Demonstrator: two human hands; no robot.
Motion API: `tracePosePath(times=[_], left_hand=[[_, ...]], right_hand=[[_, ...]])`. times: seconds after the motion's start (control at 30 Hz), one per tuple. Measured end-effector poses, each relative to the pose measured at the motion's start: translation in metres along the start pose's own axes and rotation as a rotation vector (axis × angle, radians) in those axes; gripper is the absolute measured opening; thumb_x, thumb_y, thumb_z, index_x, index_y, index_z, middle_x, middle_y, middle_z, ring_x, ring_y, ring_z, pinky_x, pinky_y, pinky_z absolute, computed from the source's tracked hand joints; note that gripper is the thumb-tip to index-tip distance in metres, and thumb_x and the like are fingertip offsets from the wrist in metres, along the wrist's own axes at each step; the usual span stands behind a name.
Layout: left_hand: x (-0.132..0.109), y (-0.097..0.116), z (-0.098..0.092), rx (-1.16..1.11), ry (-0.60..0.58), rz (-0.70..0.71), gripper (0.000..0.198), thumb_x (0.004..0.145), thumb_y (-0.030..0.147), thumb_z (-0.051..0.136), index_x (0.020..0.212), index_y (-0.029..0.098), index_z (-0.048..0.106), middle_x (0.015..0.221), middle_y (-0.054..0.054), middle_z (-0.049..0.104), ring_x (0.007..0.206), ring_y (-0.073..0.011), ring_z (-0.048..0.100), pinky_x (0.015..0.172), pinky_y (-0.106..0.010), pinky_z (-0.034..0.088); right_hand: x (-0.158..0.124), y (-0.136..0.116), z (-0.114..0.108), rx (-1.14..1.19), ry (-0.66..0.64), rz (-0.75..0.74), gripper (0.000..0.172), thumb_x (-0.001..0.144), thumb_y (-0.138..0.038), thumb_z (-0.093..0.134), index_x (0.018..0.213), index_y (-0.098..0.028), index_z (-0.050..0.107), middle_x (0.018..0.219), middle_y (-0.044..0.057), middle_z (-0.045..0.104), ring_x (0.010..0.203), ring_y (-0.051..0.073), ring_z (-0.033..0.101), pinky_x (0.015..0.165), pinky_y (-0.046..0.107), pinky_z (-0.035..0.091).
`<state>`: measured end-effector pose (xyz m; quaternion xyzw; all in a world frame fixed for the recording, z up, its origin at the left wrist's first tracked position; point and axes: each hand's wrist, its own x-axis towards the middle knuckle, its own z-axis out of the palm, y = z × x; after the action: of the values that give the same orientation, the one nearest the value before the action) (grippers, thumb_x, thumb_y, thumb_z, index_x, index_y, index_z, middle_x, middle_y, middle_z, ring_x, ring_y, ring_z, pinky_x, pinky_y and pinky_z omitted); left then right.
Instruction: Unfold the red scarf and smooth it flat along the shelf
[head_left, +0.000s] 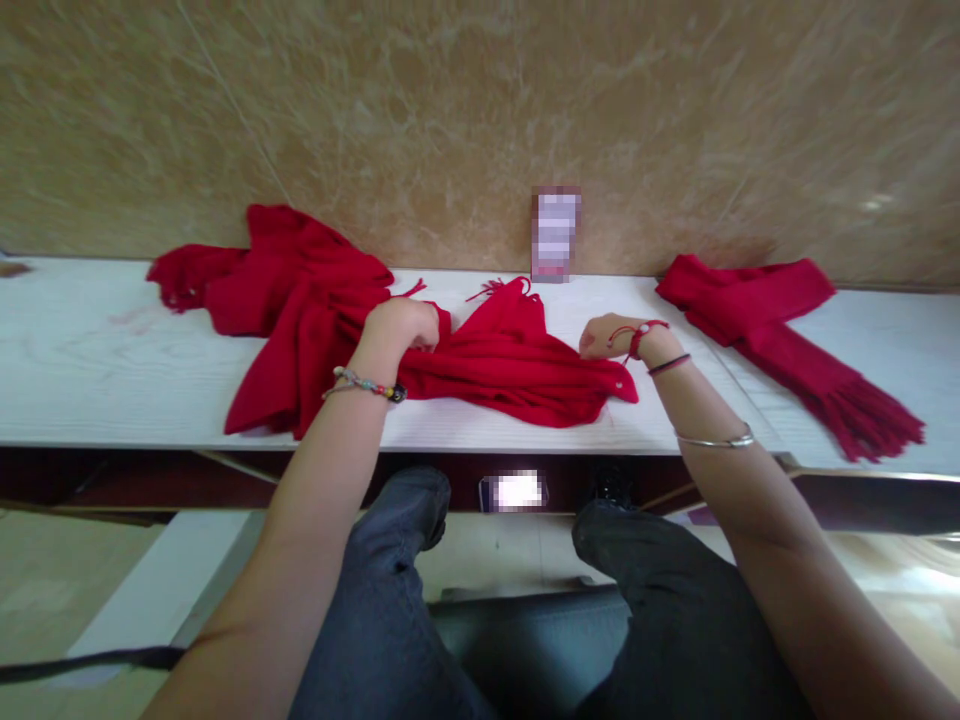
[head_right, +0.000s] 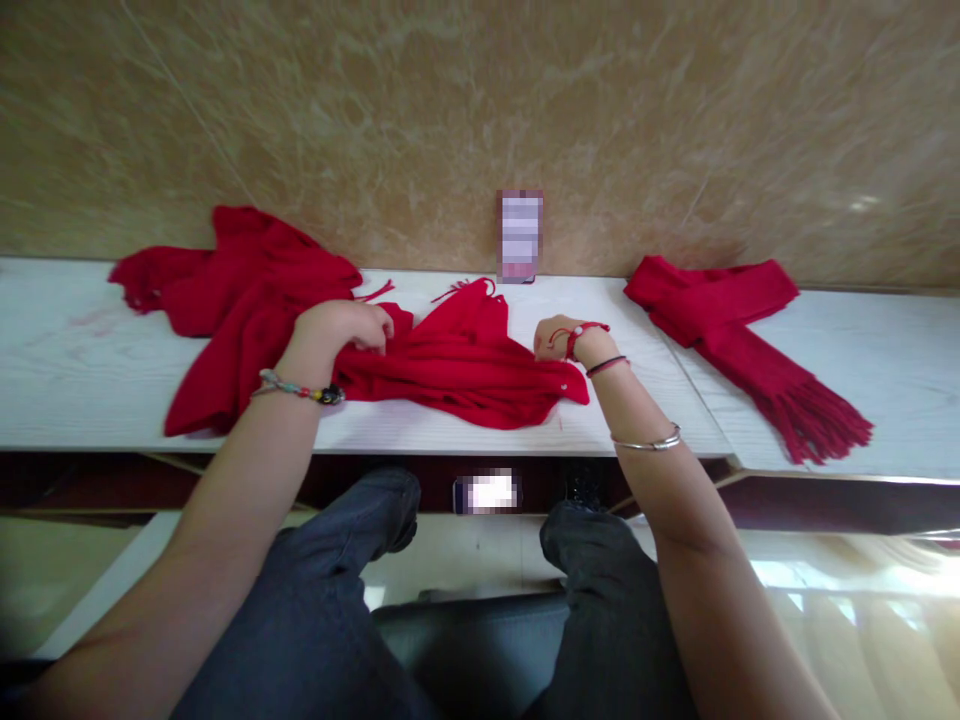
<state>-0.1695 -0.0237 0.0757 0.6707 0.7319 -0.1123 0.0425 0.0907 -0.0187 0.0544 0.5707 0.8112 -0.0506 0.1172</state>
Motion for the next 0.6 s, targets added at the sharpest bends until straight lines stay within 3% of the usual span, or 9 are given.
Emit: tracePosePath(times=[0.07, 0.1, 0.27, 0.37, 0.47, 0.6], left_hand=[[-0.001, 0.003, -0.001, 0.08, -0.17, 0.012, 0.021, 0.063, 0.015, 0.064, 0.082, 0.019, 0.073, 0.072, -0.005, 0.071, 0.075, -0.0242, 0.067, 0.069, -0.029, 0.049], [-0.002, 0.003, -0.003, 0.109, -0.187, 0.021, 0.024, 0.066, 0.017, 0.062, 0.087, 0.019, 0.073, 0.079, -0.006, 0.073, 0.079, -0.0239, 0.067, 0.07, -0.028, 0.048], [0.002, 0.003, -0.004, 0.047, 0.087, 0.108, 0.039, 0.083, 0.036, 0.048, 0.11, 0.017, 0.067, 0.115, -0.011, 0.066, 0.103, -0.0242, 0.062, 0.085, -0.027, 0.046], [0.012, 0.014, 0.011, -0.044, 0.181, 0.144, 0.043, 0.084, 0.044, 0.047, 0.114, 0.017, 0.065, 0.116, -0.011, 0.066, 0.105, -0.0243, 0.061, 0.087, -0.028, 0.046], [0.02, 0.029, 0.026, -0.066, 0.217, 0.154, 0.036, 0.083, 0.032, 0.05, 0.113, 0.017, 0.065, 0.114, -0.013, 0.066, 0.106, -0.0258, 0.061, 0.085, -0.031, 0.049], [0.017, 0.029, 0.022, -0.098, 0.373, 0.078, 0.035, 0.085, 0.022, 0.043, 0.112, 0.015, 0.065, 0.112, -0.015, 0.066, 0.107, -0.0286, 0.06, 0.086, -0.037, 0.049]], right_hand=[[0.0, -0.003, 0.002, 0.006, -0.053, -0.033, 0.02, 0.079, -0.017, 0.058, 0.088, -0.013, 0.075, 0.084, 0.01, 0.073, 0.074, 0.018, 0.065, 0.063, 0.023, 0.044], [0.001, -0.005, 0.002, -0.002, -0.039, -0.032, 0.022, 0.082, -0.021, 0.056, 0.09, -0.013, 0.075, 0.086, 0.01, 0.073, 0.076, 0.018, 0.066, 0.065, 0.024, 0.045], [0.014, -0.014, 0.004, 0.008, 0.277, 0.028, 0.036, 0.09, -0.028, 0.044, 0.109, -0.011, 0.069, 0.105, 0.014, 0.07, 0.099, 0.023, 0.064, 0.083, 0.028, 0.045], [0.028, -0.026, 0.018, 0.032, 0.242, -0.047, 0.035, 0.088, -0.027, 0.049, 0.112, -0.01, 0.067, 0.106, 0.015, 0.069, 0.101, 0.022, 0.063, 0.085, 0.027, 0.045], [0.04, -0.035, 0.032, 0.02, 0.191, -0.088, 0.031, 0.085, -0.02, 0.05, 0.109, -0.01, 0.067, 0.108, 0.016, 0.068, 0.101, 0.022, 0.063, 0.083, 0.026, 0.045], [0.045, -0.035, 0.034, 0.003, 0.164, -0.069, 0.03, 0.083, -0.015, 0.047, 0.104, -0.009, 0.068, 0.106, 0.017, 0.069, 0.101, 0.024, 0.063, 0.08, 0.026, 0.045]])
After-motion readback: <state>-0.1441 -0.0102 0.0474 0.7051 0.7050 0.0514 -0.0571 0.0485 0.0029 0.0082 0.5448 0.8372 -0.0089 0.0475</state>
